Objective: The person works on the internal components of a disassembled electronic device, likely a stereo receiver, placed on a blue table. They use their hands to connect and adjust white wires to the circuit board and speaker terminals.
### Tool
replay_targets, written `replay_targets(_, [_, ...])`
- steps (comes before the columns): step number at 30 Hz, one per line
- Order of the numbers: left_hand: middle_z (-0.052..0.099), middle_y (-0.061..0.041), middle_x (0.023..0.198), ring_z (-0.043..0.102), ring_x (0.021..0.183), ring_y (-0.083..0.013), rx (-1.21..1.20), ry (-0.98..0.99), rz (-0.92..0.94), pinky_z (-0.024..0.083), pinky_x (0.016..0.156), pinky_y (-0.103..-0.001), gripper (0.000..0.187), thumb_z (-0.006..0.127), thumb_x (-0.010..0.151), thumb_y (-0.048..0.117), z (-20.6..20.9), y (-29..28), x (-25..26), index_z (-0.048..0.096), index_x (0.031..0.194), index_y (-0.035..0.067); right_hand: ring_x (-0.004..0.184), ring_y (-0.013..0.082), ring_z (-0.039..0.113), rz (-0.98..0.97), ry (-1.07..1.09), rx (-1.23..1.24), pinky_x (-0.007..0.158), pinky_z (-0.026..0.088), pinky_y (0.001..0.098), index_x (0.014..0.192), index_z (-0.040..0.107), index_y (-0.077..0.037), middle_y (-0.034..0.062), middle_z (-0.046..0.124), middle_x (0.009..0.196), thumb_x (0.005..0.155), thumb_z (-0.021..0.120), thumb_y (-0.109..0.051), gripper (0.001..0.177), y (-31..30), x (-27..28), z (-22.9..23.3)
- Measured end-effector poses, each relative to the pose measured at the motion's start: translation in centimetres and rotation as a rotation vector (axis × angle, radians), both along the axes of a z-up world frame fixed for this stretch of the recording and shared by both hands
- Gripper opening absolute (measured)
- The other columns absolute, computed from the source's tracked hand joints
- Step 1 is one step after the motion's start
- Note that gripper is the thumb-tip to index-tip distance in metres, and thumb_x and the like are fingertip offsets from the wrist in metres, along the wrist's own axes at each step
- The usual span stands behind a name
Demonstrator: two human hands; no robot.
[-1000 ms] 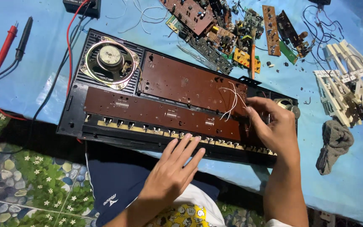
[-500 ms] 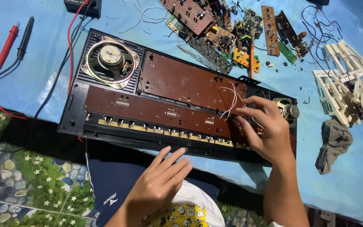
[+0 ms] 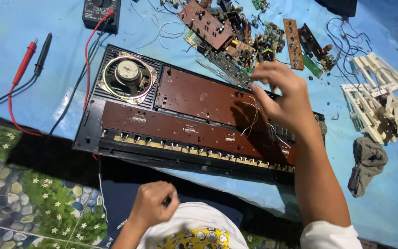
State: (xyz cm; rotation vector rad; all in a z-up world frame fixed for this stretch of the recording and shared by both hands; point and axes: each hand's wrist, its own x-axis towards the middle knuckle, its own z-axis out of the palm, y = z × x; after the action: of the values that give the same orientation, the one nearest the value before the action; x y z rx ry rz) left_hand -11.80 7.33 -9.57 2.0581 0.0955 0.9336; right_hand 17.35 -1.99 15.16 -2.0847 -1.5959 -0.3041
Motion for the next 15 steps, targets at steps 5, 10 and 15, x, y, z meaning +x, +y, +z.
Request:
replay_targets(5, [0.074, -0.023, 0.091, 0.066, 0.080, -0.0513, -0.090, 0.902, 0.209, 0.054, 0.075, -0.056, 0.030, 0.066, 0.077, 0.028, -14.4, 0.9, 0.3, 0.073, 0.091, 0.002, 0.104, 0.0329, 0.070, 0.017, 0.004, -0.154, 0.091, 0.061, 0.0393, 0.113, 0.073, 0.001, 0.0234, 0.069, 0.126, 0.092, 0.073, -0.001, 0.021, 5.9, 2.5, -0.5])
replay_targets(10, [0.076, -0.015, 0.084, 0.066, 0.075, -0.0468, -0.145, 0.896, 0.227, 0.054, 0.068, -0.051, 0.025, 0.063, 0.077, 0.031, -18.8, 2.0, 1.7, 0.075, 0.083, 0.009, 0.079, 0.0328, 0.070, 0.103, -0.022, -0.173, 0.071, 0.058, 0.0420, 0.100, 0.076, -0.004, 0.0176, 0.073, 0.098, 0.087, 0.073, -0.003, 0.013, 12.2, 6.4, -4.0])
replay_targets(15, [0.076, -0.015, 0.085, 0.067, 0.075, -0.0467, -0.148, 0.885, 0.244, 0.055, 0.068, -0.051, 0.025, 0.063, 0.077, 0.031, -18.2, 2.7, 2.1, 0.074, 0.084, 0.009, 0.072, 0.0398, 0.071, 0.108, -0.124, -0.163, 0.073, 0.056, 0.0479, 0.096, 0.080, -0.007, 0.0156, 0.073, 0.084, 0.086, 0.073, -0.007, 0.012, 16.4, 11.0, -8.8])
